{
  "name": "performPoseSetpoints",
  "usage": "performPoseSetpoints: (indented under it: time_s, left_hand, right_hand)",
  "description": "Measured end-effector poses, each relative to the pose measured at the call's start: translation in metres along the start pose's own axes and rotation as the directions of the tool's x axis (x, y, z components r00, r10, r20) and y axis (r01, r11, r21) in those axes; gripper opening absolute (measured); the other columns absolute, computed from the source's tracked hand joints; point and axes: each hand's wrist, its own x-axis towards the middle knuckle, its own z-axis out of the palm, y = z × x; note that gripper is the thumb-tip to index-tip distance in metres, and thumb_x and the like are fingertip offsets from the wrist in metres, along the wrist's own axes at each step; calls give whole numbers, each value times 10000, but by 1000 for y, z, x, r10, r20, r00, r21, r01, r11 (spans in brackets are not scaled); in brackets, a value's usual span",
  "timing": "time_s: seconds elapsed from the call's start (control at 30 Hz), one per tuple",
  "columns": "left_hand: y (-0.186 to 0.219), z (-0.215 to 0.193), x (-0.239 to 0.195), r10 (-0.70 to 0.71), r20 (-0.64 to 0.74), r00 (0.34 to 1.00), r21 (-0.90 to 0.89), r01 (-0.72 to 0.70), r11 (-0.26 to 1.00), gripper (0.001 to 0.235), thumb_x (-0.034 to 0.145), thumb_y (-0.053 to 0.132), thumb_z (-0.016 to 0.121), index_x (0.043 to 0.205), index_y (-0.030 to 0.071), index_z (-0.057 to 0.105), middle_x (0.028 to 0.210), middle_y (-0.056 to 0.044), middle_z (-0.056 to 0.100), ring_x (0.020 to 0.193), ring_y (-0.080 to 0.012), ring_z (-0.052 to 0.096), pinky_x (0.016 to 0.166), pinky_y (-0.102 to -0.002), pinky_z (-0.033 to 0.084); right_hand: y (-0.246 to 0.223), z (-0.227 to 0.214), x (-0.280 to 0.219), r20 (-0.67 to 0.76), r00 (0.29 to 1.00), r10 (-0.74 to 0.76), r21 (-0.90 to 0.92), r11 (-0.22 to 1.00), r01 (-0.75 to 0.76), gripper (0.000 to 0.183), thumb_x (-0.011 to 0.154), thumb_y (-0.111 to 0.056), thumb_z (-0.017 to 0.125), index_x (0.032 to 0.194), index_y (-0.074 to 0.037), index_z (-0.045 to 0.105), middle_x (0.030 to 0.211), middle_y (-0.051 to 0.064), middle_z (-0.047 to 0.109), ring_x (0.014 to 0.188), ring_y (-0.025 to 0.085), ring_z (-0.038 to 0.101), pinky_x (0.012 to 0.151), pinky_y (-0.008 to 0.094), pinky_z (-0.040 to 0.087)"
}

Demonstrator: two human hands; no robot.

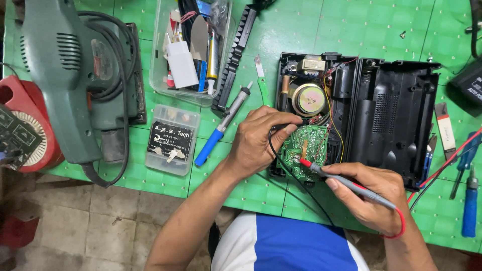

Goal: Repairing an electronic device by soldering wires to a circuit board and testing connections with a multimeter.

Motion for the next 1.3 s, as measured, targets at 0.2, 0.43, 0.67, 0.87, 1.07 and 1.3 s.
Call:
performPoseSetpoints:
  time_s: [0.2,0.43,0.67,0.87,1.07,1.3]
  left_hand:
    - [1,-1,1,-7,3,1000,-6,7,1000,135,1043,134,632,1152,84,695,1078,-57,755,977,-239,692,897,-365,533]
    - [1,-1,0,-11,9,1000,-12,11,1000,137,1043,132,633,1157,87,693,1079,-61,755,981,-239,692,897,-363,538]
    - [3,-2,1,-10,6,1000,-28,10,1000,148,1052,146,607,1148,74,694,1074,-67,751,978,-246,688,894,-363,539]
    - [2,-2,1,-2,7,1000,-14,2,1000,144,1043,139,632,1159,82,697,1090,-61,760,968,-240,695,889,-369,522]
    - [2,-2,3,-6,6,1000,-14,7,1000,149,1042,135,624,1157,77,700,1102,-64,758,984,-245,699,897,-368,523]
    - [2,-3,1,-26,17,1000,-11,26,1000,155,1047,151,613,1158,87,701,1110,-52,758,989,-238,692,911,-367,503]
  right_hand:
    - [2,0,-1,6,1000,-26,22,999,26,164,880,-197,733,1020,-119,767,983,10,809,718,102,768,657,206,550]
    - [6,0,-5,-20,999,31,-20,999,-31,157,886,-209,737,1026,-148,776,917,-41,800,609,60,686,598,191,493]
    - [2,1,-1,2,1000,-26,18,1000,26,168,878,-196,734,1019,-111,766,981,18,811,743,106,780,679,209,564]
    - [3,1,0,13,999,-37,30,999,37,169,876,-220,724,1010,-127,771,978,10,818,776,121,803,703,220,589]
    - [4,1,2,6,1000,-29,43,999,29,169,868,-225,726,998,-128,774,964,6,824,756,115,809,689,216,600]
    - [6,2,2,13,1000,-25,41,999,25,177,874,-240,714,1003,-136,775,929,4,823,716,120,798,670,225,591]
